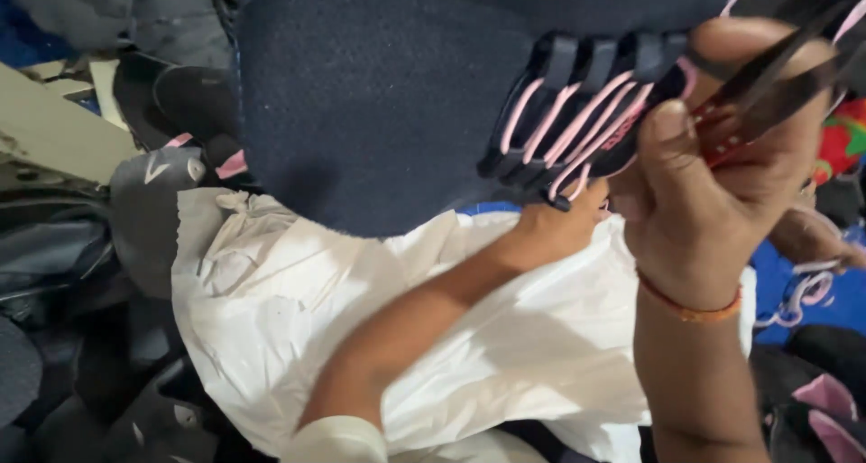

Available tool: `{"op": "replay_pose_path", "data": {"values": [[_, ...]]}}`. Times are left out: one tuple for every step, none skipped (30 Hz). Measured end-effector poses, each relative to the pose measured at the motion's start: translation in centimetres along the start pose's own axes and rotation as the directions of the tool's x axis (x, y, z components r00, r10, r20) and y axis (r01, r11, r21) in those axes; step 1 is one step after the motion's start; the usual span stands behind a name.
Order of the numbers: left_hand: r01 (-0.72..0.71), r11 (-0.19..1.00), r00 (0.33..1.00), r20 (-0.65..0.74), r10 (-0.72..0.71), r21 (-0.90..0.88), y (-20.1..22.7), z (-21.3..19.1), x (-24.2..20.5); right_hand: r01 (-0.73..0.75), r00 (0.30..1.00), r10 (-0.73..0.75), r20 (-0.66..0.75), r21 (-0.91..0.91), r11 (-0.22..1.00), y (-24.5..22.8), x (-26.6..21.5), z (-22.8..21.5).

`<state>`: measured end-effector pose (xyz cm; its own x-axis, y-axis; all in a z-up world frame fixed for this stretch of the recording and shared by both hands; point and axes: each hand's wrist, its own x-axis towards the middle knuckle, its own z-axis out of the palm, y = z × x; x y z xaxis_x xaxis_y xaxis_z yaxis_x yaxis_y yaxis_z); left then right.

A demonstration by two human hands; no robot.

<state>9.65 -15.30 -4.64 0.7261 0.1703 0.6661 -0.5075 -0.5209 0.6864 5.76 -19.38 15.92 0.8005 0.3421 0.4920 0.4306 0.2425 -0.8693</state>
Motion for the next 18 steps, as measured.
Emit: {"op": "replay_pose_path", "data": {"values": [[0.078,0.996,0.957,0.278,-0.086,0.042,0.7,-1.7,0.1,0.008,1.000,-0.008,-0.015,-0.004,1.000,0.2,-0.2,-0.8],[0.137,0.986,0.832,0.528,-0.169,0.099,1.5,-3.4,0.2,0.014,1.000,-0.014,-0.025,-0.008,1.000,0.5,-0.4,-1.5],[0.151,0.984,0.822,0.540,-0.180,0.098,2.0,-3.9,-0.8,-0.004,0.999,0.004,-0.035,-0.007,1.000,0.7,-0.6,-1.9],[0.056,0.994,0.668,0.736,-0.105,0.091,2.3,-4.6,-1.4,-0.006,1.000,0.005,-0.031,-0.016,1.000,1.0,-0.4,-2.2],[-0.034,0.998,0.466,0.884,-0.035,0.057,2.8,-5.3,-2.1,-0.007,1.000,0.007,-0.026,-0.026,1.000,1.1,-0.3,-2.3],[-0.036,0.998,0.467,0.884,-0.037,0.061,1.6,-4.9,-3.7,-0.005,1.000,0.004,-0.025,-0.022,1.000,1.2,-0.1,-2.4],[-0.050,0.998,0.489,0.872,-0.016,0.047,0.4,-4.6,-5.3,0.008,1.000,-0.009,-0.013,-0.041,0.999,1.3,0.1,-2.4],[-0.066,0.997,0.512,0.859,0.008,0.030,-0.6,-4.1,-7.0,0.021,1.000,-0.021,0.001,-0.063,0.998,1.2,0.2,-2.5],[-0.067,0.997,0.514,0.858,0.008,0.031,-2.9,-3.6,-7.9,0.024,1.000,-0.023,0.003,-0.063,0.998,1.3,-0.3,-2.3],[-0.067,0.983,0.587,0.803,-0.098,0.169,-5.4,-3.1,-8.5,0.013,0.999,-0.013,-0.043,-0.008,1.000,1.4,-0.7,-2.0],[-0.053,0.951,0.656,0.729,-0.195,0.303,-7.8,-2.7,-9.1,0.005,0.996,-0.001,-0.089,0.049,0.999,1.4,-1.1,-1.8],[-0.055,0.952,0.660,0.726,-0.191,0.300,-10.3,-1.9,-10.5,0.008,0.996,-0.005,-0.086,0.044,0.999,1.3,-1.0,-1.6],[-0.040,0.900,0.656,0.691,-0.304,0.434,-12.7,-1.1,-11.9,0.012,0.996,-0.008,-0.085,0.055,0.998,1.3,-1.0,-1.4],[-0.025,0.828,0.655,0.636,-0.409,0.559,-15.3,-0.2,-12.9,0.020,0.997,-0.015,-0.081,0.064,0.998,1.2,-0.8,-1.3],[-0.025,0.830,0.663,0.631,-0.403,0.557,-16.2,0.5,-13.7,0.027,0.997,-0.022,-0.074,0.058,0.998,1.3,-0.8,-1.9],[-0.008,0.856,0.686,0.625,-0.372,0.518,-17.1,1.0,-14.5,0.051,0.998,-0.051,-0.035,0.009,0.999,1.4,-0.8,-2.4],[0.007,0.879,0.709,0.617,-0.341,0.477,-18.0,1.5,-15.3,0.077,0.997,-0.077,0.005,-0.040,0.996,1.6,-0.8,-3.0],[0.013,0.880,0.702,0.622,-0.346,0.474,-15.7,0.7,-13.7,0.066,0.998,-0.066,0.002,-0.041,0.997,1.2,-0.7,-2.8]]}}
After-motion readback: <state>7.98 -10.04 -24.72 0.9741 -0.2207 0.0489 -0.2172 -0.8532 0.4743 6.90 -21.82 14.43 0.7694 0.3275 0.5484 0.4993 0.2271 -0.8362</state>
